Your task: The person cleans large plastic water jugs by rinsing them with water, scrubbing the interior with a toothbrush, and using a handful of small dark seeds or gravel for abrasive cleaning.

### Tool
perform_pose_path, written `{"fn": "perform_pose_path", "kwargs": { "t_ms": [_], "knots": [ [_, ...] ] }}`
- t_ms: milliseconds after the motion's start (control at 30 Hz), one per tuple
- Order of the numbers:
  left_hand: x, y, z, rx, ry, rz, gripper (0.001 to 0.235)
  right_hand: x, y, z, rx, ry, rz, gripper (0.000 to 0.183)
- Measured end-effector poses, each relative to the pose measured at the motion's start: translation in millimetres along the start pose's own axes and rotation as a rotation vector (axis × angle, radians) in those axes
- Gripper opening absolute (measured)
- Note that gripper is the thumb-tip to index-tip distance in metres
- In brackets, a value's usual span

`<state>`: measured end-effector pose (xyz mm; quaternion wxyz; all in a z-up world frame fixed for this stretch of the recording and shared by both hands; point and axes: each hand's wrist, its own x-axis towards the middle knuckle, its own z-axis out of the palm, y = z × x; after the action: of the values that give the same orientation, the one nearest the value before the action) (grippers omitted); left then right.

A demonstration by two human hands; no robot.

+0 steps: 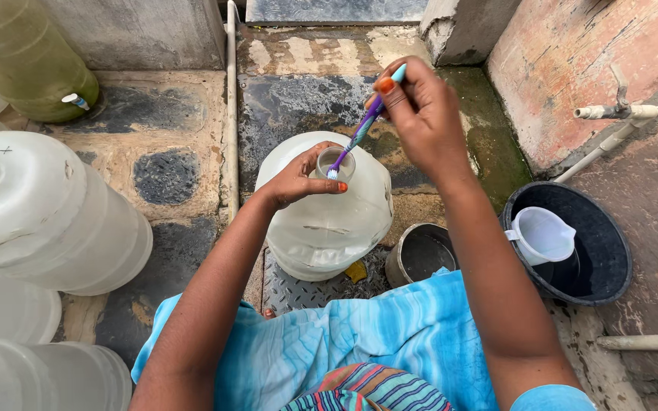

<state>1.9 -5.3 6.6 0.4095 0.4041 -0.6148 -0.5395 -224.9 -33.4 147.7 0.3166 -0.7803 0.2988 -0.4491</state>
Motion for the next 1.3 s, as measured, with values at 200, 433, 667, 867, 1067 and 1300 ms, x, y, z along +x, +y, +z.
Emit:
{"fn": "perform_pose_path", "kwargs": {
  "t_ms": [200,433,667,867,1067,1300],
  "knots": [
    [9.6,6.4,11.6,0.023,-0.037,0.005,0.078,-6.5,31.9,48.4,-0.306,-0.191,-0.02,0.014],
    [13.1,4.8,9.2,0.115,-0.029,-0.006,0.074,-2.9,-10.1,-4.9,-0.068,-0.007,-0.126,0.024],
    [12.4,4.8,7.6,0.086,-0.015,0.172,0.092,-10.1,20.9,50.7,-0.359,-0.16,-0.109,0.013],
    [11.4,16.1,24.3,0.217,0.063,0.189,0.04,-9.1,7.2,13.6,-0.173,-0.245,0.224,0.012],
    [13.0,19.1,26.7,0.199,0.046,0.22,0.036,-8.4,24.9,-95.1,0.491,-0.245,-0.035,0.011],
    [11.6,15.2,34.7,0.163,0.056,0.208,0.037,-20.6,121.7,-39.6,-0.448,-0.286,0.198,0.023]
  ]
}}
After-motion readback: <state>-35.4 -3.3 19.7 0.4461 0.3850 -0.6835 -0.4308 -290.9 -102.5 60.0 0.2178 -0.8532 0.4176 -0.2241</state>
